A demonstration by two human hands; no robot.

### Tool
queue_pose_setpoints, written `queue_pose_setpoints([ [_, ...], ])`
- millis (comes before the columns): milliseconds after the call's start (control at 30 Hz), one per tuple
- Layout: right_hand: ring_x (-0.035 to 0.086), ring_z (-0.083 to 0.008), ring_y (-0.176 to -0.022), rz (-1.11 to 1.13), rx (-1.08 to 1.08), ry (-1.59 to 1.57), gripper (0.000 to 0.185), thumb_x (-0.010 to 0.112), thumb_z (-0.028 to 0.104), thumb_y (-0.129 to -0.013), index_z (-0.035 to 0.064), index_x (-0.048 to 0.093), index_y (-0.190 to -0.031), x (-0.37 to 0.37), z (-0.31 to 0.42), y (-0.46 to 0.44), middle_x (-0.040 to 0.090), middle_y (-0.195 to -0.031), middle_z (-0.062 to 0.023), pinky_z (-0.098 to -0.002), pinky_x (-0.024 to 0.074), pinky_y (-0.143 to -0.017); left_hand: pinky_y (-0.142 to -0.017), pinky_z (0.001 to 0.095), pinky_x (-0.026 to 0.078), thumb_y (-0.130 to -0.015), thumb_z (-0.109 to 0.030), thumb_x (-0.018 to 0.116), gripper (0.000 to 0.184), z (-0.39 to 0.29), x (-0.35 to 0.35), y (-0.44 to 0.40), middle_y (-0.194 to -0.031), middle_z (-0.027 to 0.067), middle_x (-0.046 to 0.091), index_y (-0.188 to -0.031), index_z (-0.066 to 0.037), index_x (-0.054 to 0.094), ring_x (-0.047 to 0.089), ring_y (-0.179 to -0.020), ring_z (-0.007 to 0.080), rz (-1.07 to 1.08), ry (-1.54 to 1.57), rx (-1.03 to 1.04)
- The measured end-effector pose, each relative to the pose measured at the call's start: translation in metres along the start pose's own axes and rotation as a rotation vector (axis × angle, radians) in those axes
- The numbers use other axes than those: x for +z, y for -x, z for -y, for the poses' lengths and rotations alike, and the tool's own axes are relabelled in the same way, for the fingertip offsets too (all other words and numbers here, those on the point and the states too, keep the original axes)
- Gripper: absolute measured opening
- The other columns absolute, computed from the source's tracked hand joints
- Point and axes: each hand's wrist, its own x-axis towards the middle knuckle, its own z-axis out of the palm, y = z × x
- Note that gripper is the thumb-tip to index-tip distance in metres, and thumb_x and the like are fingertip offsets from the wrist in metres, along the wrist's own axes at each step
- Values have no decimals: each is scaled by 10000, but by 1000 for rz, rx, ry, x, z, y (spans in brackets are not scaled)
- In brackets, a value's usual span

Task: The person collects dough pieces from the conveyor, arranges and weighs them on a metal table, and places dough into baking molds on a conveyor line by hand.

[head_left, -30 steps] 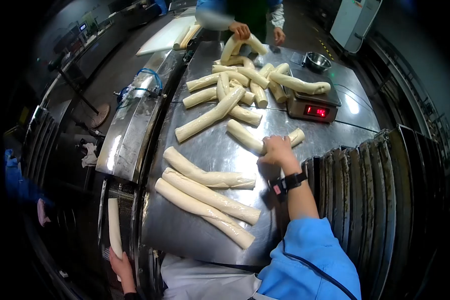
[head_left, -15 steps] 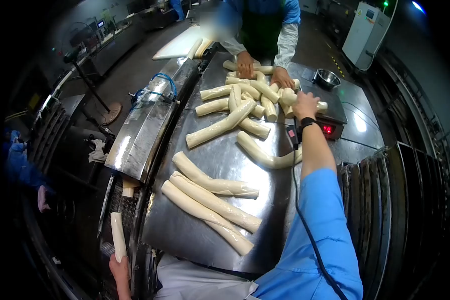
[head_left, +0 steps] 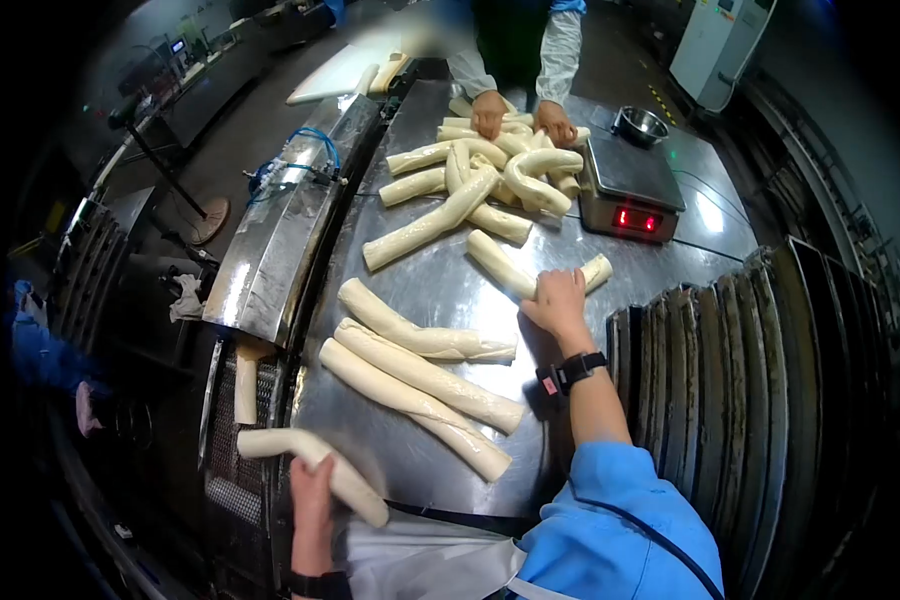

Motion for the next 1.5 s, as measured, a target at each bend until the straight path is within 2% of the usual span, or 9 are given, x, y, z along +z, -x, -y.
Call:
queue_pose_setpoints([
  [100, 623, -356, -945, 115, 186, -369, 473, 704, 427, -647, 8, 689, -866, -6, -12, -15, 663, -917, -229, -429, 449, -887, -829, 283, 482, -872, -124, 646, 466, 4, 21, -7, -1079, 113, 601, -1265, 20, 443, 587, -952, 164, 309, -44, -126],
  [233, 577, -126, -645, -242, 291, -1537, 223, 702, 177, -723, 2, 667, -857, -71, -42, -67, 650, -779, -51, -285, 427, -538, -893, 269, 458, -869, -73, 637, 511, 1, -13, -8, -1139, 124, 582, -1332, -12, 431, 563, -1024, 165, 234, -161, 26],
  [467, 563, -176, -642, -879, 498, -722, 258, 675, 213, -641, 44, 666, -836, -137, -125, -193, 603, -695, -55, -307, 454, -648, -751, 301, 473, -828, -75, 656, 439, 18, -158, 7, -975, 107, 620, -1233, -1, 503, 589, -864, 196, -361, -114, -43],
  [533, 606, -236, -829, -920, 736, -312, 369, 701, 210, -624, 69, 658, -962, -147, -114, -193, 631, -889, -120, -331, 491, -731, -831, 343, 487, -829, -83, 639, 422, 2, -165, 31, -1059, 121, 623, -1228, -1, 530, 605, -965, 219, -324, -172, -67],
  [567, 545, -330, -1068, -763, 751, -614, 473, 733, 211, -608, 116, 637, -1061, -133, -131, -202, 549, -1156, -205, -372, 485, -846, -959, 355, 436, -870, -95, 633, 480, -37, -134, 74, -1224, 156, 541, -1301, 33, 464, 524, -1094, 237, -332, -24, -27],
  [667, 485, -381, -1130, -569, 702, -807, 492, 781, 233, -604, 126, 637, -1062, -56, -179, -208, 438, -1268, -245, -382, 454, -914, -948, 353, 448, -870, -108, 639, 512, -14, -162, 84, -1225, 135, 543, -1328, 23, 449, 529, -1086, 235, -441, -70, -58],
  [1000, 190, -498, -1340, -399, 952, -314, 721, 741, 340, -644, 111, 461, -1267, -76, -97, -160, 239, -1410, -297, -586, 213, -1066, -839, 281, 468, -877, -121, 642, 502, -3, -178, 77, -1169, 114, 575, -1326, 12, 461, 552, -983, 164, -397, -47, -27],
  [1233, 22, -530, -1375, -820, 353, -300, 819, 695, 305, -651, 37, 356, -1347, -90, -24, -171, 112, -1482, -294, -653, 149, -1068, -1017, 427, 388, -892, -186, 622, 573, -39, -145, 38, -1384, 233, 436, -1375, 27, 399, 456, -1241, 334, -459, -480, -54],
  [1500, 50, -506, -1378, -856, 80, -413, 815, 688, 232, -667, 76, 295, -1362, -100, 27, -152, 133, -1469, -292, -618, 121, -1085, -909, 380, 437, -862, -170, 639, 540, 8, -205, -14, -1221, 219, 551, -1306, 64, 443, 543, -1071, 279, -403, -821, 3],
])
